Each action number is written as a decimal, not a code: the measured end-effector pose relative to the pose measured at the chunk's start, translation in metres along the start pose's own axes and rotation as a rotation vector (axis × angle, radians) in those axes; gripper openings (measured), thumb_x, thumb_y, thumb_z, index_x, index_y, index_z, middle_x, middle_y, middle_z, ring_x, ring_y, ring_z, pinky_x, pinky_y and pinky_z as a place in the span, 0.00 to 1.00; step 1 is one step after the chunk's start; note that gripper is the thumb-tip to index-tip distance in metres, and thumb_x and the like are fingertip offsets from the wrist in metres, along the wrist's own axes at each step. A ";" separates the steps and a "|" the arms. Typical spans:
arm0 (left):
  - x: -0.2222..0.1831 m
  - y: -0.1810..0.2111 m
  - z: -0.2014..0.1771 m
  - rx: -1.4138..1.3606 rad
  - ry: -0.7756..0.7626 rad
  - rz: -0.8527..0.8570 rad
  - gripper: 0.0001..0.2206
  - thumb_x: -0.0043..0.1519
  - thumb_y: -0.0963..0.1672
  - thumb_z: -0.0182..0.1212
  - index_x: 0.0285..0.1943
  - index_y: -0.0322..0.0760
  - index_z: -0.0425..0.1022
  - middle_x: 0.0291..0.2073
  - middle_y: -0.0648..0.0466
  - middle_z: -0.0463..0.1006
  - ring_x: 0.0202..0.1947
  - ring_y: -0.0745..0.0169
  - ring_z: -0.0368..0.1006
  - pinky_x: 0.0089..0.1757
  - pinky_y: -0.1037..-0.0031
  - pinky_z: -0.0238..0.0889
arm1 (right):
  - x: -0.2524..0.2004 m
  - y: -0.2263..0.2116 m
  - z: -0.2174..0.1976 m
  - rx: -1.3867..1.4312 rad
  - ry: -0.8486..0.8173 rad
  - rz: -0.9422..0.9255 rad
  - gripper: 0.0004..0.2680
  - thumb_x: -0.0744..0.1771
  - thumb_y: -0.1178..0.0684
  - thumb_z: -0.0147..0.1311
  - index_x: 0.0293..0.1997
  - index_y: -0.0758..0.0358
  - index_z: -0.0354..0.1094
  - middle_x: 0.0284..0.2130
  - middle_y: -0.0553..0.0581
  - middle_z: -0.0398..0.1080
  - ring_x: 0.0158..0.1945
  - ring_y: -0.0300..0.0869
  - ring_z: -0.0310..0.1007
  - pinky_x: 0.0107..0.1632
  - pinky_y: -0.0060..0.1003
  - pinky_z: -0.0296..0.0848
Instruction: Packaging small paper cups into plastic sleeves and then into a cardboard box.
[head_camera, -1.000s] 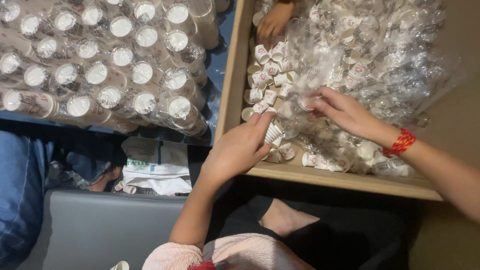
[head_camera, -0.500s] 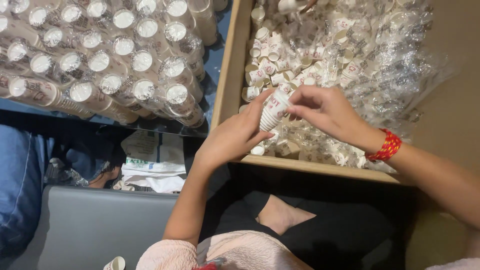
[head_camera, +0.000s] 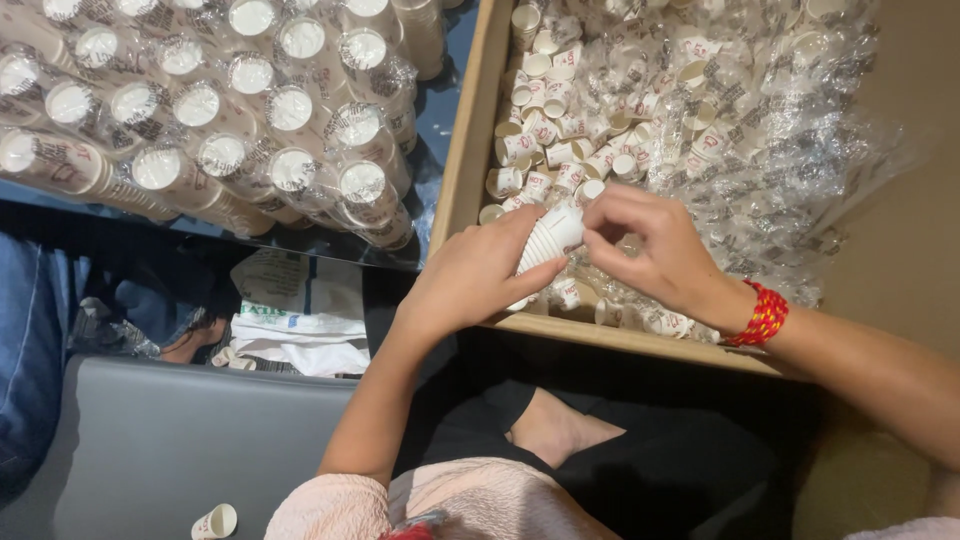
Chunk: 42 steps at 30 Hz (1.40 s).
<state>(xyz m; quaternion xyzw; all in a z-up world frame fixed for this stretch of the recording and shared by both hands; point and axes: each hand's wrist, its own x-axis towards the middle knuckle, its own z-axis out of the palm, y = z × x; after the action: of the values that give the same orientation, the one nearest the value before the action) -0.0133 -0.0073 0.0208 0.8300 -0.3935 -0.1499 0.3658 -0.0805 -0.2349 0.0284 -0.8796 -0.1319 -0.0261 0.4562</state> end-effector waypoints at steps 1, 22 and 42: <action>-0.001 0.001 -0.001 -0.003 0.000 0.000 0.25 0.63 0.54 0.59 0.62 0.35 0.68 0.48 0.38 0.80 0.46 0.33 0.77 0.44 0.50 0.68 | -0.001 0.005 -0.001 -0.001 -0.002 0.002 0.04 0.66 0.59 0.55 0.38 0.72 0.69 0.33 0.57 0.71 0.33 0.38 0.74 0.38 0.33 0.73; 0.000 -0.008 0.000 0.019 -0.085 0.067 0.24 0.63 0.53 0.59 0.61 0.35 0.67 0.42 0.40 0.78 0.40 0.36 0.77 0.40 0.53 0.68 | -0.014 0.131 0.025 -0.119 -0.533 0.241 0.11 0.69 0.50 0.51 0.52 0.66 0.67 0.40 0.63 0.74 0.43 0.50 0.77 0.47 0.44 0.74; -0.001 -0.006 -0.006 -0.018 -0.079 0.081 0.24 0.64 0.52 0.59 0.63 0.33 0.68 0.44 0.39 0.77 0.38 0.36 0.77 0.40 0.53 0.69 | 0.096 0.345 0.049 -1.434 -0.600 -0.102 0.05 0.65 0.53 0.55 0.41 0.56 0.76 0.44 0.52 0.75 0.51 0.44 0.75 0.54 0.40 0.74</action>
<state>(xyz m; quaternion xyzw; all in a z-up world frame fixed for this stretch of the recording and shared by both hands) -0.0073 -0.0013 0.0203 0.8034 -0.4396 -0.1712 0.3632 0.0965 -0.3645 -0.2583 -0.9221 -0.2410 0.1130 -0.2810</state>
